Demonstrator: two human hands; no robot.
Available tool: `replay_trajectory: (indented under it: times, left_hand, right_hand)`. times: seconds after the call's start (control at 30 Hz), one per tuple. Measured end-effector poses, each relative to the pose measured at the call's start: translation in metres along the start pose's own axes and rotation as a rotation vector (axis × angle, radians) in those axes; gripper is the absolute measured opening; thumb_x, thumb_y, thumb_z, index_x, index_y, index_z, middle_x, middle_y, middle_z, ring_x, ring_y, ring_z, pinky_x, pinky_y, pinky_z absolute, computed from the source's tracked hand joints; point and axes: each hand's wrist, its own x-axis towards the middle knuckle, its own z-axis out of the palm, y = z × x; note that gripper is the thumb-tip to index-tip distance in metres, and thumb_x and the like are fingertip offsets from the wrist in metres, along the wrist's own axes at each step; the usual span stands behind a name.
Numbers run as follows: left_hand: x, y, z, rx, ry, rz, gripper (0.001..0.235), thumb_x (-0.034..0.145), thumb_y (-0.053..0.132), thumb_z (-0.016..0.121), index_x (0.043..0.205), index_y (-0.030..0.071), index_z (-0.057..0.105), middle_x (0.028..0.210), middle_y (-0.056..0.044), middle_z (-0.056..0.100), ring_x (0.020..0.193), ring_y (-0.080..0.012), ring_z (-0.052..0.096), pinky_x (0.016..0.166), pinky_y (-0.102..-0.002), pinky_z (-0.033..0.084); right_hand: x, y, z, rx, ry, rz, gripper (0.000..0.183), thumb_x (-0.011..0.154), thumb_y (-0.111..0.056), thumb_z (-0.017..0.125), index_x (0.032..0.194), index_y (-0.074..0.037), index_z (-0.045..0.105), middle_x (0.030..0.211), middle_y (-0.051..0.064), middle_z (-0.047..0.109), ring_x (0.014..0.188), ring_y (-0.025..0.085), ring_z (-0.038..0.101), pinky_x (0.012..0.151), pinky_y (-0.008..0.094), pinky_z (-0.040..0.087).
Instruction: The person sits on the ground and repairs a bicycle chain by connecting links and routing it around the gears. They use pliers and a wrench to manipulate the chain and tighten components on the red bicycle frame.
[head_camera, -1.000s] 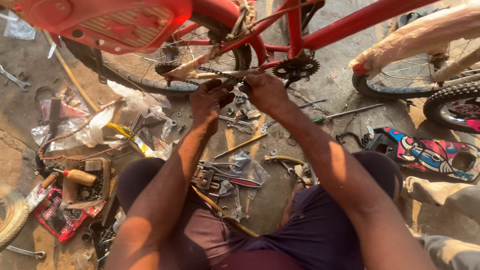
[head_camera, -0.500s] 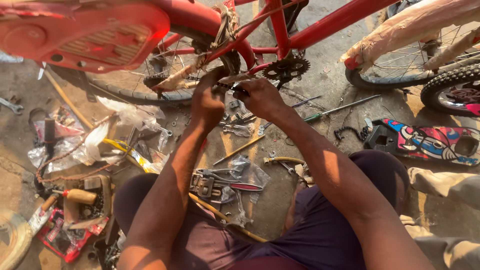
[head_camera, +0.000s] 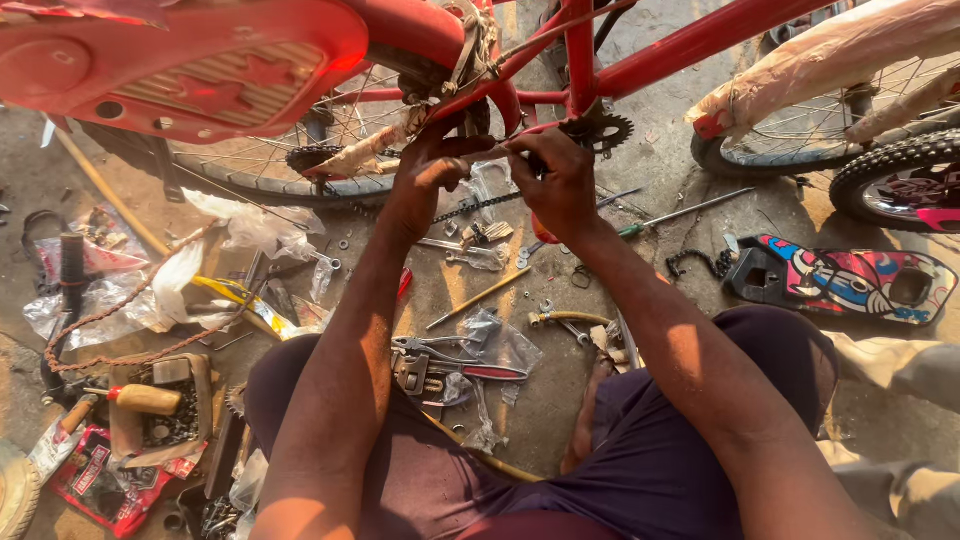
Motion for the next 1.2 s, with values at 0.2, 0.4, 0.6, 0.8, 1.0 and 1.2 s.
replay_trajectory:
  times: [0.2, 0.4, 0.6, 0.8, 1.0, 1.2]
  left_hand:
    - [0.001, 0.010, 0.008, -0.041, 0.024, -0.017, 0.056, 0.093, 0.032, 0.063, 0.143, 0.007, 0.059, 0.094, 0.000, 0.060, 0.076, -0.0082, 0.046, 0.065, -0.026, 0.038]
    - [0.003, 0.004, 0.008, 0.023, 0.049, -0.037, 0.060, 0.097, 0.040, 0.066, 0.144, 0.005, 0.057, 0.091, -0.001, 0.053, 0.075, -0.0108, 0.042, 0.065, -0.029, 0.035]
    - [0.003, 0.002, 0.010, -0.010, 0.051, -0.024, 0.067, 0.098, 0.040, 0.067, 0.151, 0.003, 0.053, 0.114, -0.012, 0.061, 0.097, -0.0207, 0.053, 0.084, -0.036, 0.046]
    - [-0.002, 0.001, 0.021, 0.256, 0.008, 0.077, 0.093, 0.090, 0.061, 0.066, 0.157, 0.006, 0.033, 0.136, -0.024, 0.066, 0.127, -0.0333, 0.066, 0.104, -0.044, 0.052]
    - [-0.002, -0.006, 0.023, 0.205, 0.041, 0.149, 0.096, 0.093, 0.071, 0.066, 0.154, 0.000, 0.043, 0.149, -0.026, 0.057, 0.139, -0.0379, 0.057, 0.113, -0.048, 0.046]
    - [-0.001, -0.017, 0.019, 0.048, -0.008, 0.173, 0.090, 0.093, 0.069, 0.066, 0.148, 0.000, 0.044, 0.127, -0.015, 0.061, 0.110, -0.0246, 0.061, 0.098, -0.041, 0.052]
  right_hand:
    - [0.006, -0.005, 0.016, -0.214, -0.017, -0.132, 0.019, 0.087, -0.001, 0.079, 0.103, -0.005, 0.069, 0.094, 0.008, 0.067, 0.078, 0.022, 0.071, 0.067, 0.034, 0.060]
    - [0.011, -0.006, 0.030, -0.294, 0.038, -0.137, 0.021, 0.086, -0.003, 0.078, 0.102, -0.005, 0.066, 0.093, 0.009, 0.065, 0.079, 0.026, 0.071, 0.066, 0.036, 0.059]
    - [0.006, 0.002, 0.037, -0.397, 0.006, -0.101, 0.021, 0.088, -0.008, 0.080, 0.096, -0.006, 0.060, 0.089, 0.009, 0.064, 0.072, 0.026, 0.068, 0.060, 0.038, 0.057]
    - [0.004, 0.018, 0.048, -0.520, -0.123, 0.027, 0.030, 0.082, -0.017, 0.079, 0.089, -0.006, 0.052, 0.084, 0.010, 0.060, 0.068, 0.027, 0.066, 0.056, 0.042, 0.056]
    - [0.007, 0.028, 0.055, -0.532, -0.175, 0.058, 0.027, 0.085, -0.014, 0.076, 0.086, -0.005, 0.050, 0.078, 0.009, 0.057, 0.066, 0.024, 0.065, 0.056, 0.039, 0.056]
    - [0.012, 0.030, 0.048, -0.444, -0.120, -0.053, 0.024, 0.086, -0.012, 0.072, 0.083, -0.006, 0.049, 0.074, 0.011, 0.055, 0.069, 0.029, 0.063, 0.060, 0.043, 0.052]
